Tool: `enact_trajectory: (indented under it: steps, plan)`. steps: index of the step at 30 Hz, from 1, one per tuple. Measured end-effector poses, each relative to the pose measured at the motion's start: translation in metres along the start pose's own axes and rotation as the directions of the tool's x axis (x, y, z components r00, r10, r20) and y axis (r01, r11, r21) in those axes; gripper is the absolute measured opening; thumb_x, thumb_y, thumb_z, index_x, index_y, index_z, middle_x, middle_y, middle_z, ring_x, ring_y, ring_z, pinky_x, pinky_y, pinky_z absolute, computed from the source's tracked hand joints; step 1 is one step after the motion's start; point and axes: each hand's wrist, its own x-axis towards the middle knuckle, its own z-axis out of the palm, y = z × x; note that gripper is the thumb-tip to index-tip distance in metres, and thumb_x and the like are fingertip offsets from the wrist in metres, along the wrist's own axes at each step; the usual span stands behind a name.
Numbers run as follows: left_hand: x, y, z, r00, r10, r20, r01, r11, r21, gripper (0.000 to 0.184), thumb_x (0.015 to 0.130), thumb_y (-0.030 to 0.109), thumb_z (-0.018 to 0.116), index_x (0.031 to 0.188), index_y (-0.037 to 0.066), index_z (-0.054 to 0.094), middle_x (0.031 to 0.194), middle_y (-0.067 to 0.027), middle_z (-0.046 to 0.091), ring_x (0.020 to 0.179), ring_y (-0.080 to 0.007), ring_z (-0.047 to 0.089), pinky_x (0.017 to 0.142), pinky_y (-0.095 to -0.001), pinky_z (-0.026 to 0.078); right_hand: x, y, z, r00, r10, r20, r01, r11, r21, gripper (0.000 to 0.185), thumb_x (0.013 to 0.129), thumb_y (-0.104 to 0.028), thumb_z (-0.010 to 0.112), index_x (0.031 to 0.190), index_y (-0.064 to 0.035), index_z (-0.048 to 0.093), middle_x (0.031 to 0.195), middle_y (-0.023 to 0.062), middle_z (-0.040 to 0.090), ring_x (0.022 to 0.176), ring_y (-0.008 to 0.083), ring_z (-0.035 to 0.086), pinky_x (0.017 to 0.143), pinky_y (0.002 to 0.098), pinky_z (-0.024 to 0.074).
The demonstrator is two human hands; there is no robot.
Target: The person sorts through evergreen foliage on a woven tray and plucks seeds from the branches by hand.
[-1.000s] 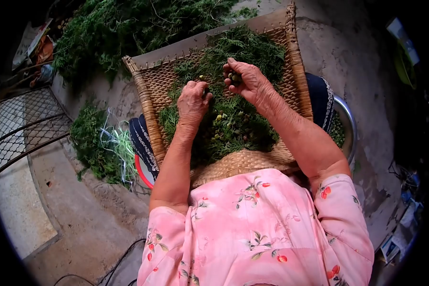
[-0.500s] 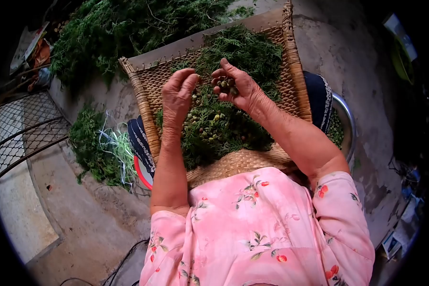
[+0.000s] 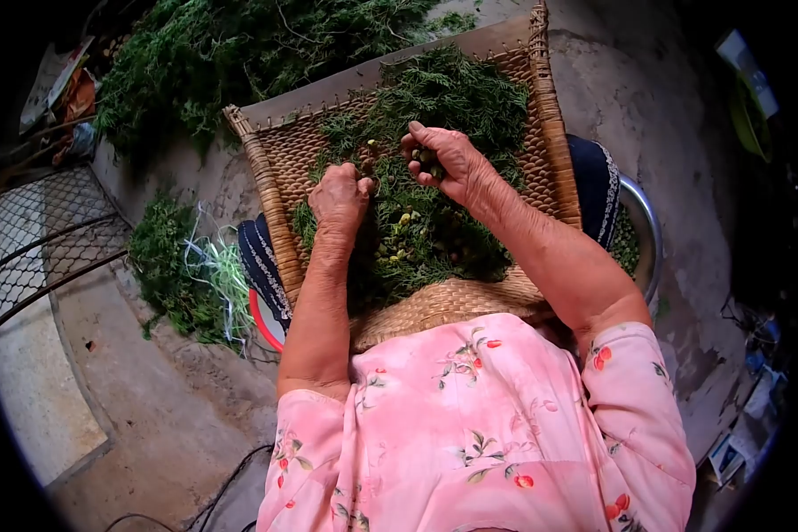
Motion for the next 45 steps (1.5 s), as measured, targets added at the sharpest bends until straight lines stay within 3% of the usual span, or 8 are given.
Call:
enact_trajectory:
  steps: [5,11,22,25,28,32,40,45]
  plan:
    - [-0.006,-0.003,0.000,0.998,0.051,-0.021,-0.053,0.996,-0.074,0.024,0.076,0.032,0.062,0.084,0.009,0.063,0.087,-0.0103,0.060,0.081,-0.0314,0.059,0.070,-0.0413,0.046,0.002,0.005,-0.003,1.000,-0.015,-0.011,0.015,1.000,0.002,0.028,0.087,-0.033,0.060,0.086,-0.0049,0.059,0.072,0.0021,0.056,0.057,0.0092,0.056,0.041,0.0202,0.0463]
    - [0.002,-0.007,0.001,0.941,-0.022,-0.337,-0.122,0.909,-0.400,0.015,0.080,0.016,0.063,0.083,0.002,0.060,0.081,-0.0118,0.058,0.072,-0.0267,0.058,0.064,-0.0359,0.046,0.002,0.004,-0.003,1.000,-0.005,-0.029,0.004,1.000,-0.029,0.027,0.088,-0.031,0.059,0.087,-0.0048,0.059,0.073,0.0022,0.057,0.058,0.0091,0.056,0.042,0.0203,0.0469]
    - [0.020,-0.008,0.024,0.923,0.228,-0.311,-0.284,0.947,-0.150,0.011,0.079,0.013,0.063,0.088,0.009,0.060,0.085,-0.0095,0.058,0.074,-0.0271,0.060,0.066,-0.0354,0.047,0.001,0.003,-0.001,1.000,0.000,-0.026,-0.001,0.999,-0.033,0.023,0.089,-0.029,0.057,0.087,-0.0054,0.058,0.071,0.0016,0.056,0.057,0.0089,0.056,0.042,0.0205,0.0473]
    - [0.029,-0.008,0.019,0.938,0.102,-0.331,-0.273,0.808,-0.522,0.014,0.077,0.009,0.061,0.088,0.002,0.057,0.080,-0.0135,0.060,0.074,-0.0307,0.060,0.068,-0.0384,0.049,0.003,0.003,-0.001,1.000,-0.001,-0.031,0.000,1.000,-0.029,0.023,0.089,-0.028,0.058,0.086,-0.0055,0.058,0.071,0.0016,0.056,0.055,0.0089,0.056,0.042,0.0206,0.0474]
    - [0.032,0.007,0.012,0.922,0.059,-0.383,-0.309,0.709,-0.634,0.013,0.077,0.008,0.061,0.088,0.002,0.057,0.080,-0.0137,0.061,0.072,-0.0298,0.060,0.067,-0.0371,0.049,0.004,0.002,0.001,0.999,-0.005,-0.038,0.004,1.000,-0.029,0.021,0.089,-0.026,0.058,0.086,-0.0055,0.058,0.070,0.0019,0.057,0.055,0.0089,0.056,0.041,0.0208,0.0473]
    - [0.039,0.009,0.026,0.887,0.250,-0.387,-0.390,0.855,-0.342,0.016,0.079,0.007,0.060,0.094,0.004,0.058,0.086,-0.0125,0.059,0.077,-0.0280,0.060,0.070,-0.0356,0.048,0.003,0.000,0.001,1.000,0.001,-0.031,-0.002,1.000,-0.014,0.020,0.089,-0.025,0.058,0.086,-0.0053,0.058,0.070,0.0021,0.058,0.054,0.0089,0.056,0.041,0.0209,0.0473]
    - [0.041,0.012,0.032,0.893,0.244,-0.378,-0.321,0.934,-0.155,0.012,0.079,0.010,0.057,0.090,0.006,0.056,0.088,-0.0144,0.056,0.081,-0.0323,0.057,0.068,-0.0406,0.047,0.005,0.002,-0.002,0.999,-0.015,-0.040,0.014,1.000,-0.020,0.023,0.089,-0.028,0.057,0.087,-0.0047,0.058,0.070,0.0019,0.057,0.055,0.0093,0.056,0.041,0.0211,0.0477]
    - [0.023,0.023,0.005,0.917,0.172,-0.360,-0.367,0.717,-0.593,0.016,0.080,0.009,0.060,0.095,0.004,0.060,0.088,-0.0102,0.060,0.077,-0.0223,0.061,0.068,-0.0321,0.050,0.004,0.005,-0.002,0.993,-0.028,-0.111,0.026,1.000,-0.014,0.033,0.087,-0.038,0.058,0.087,-0.0051,0.058,0.069,0.0018,0.055,0.056,0.0105,0.056,0.043,0.0235,0.0463]
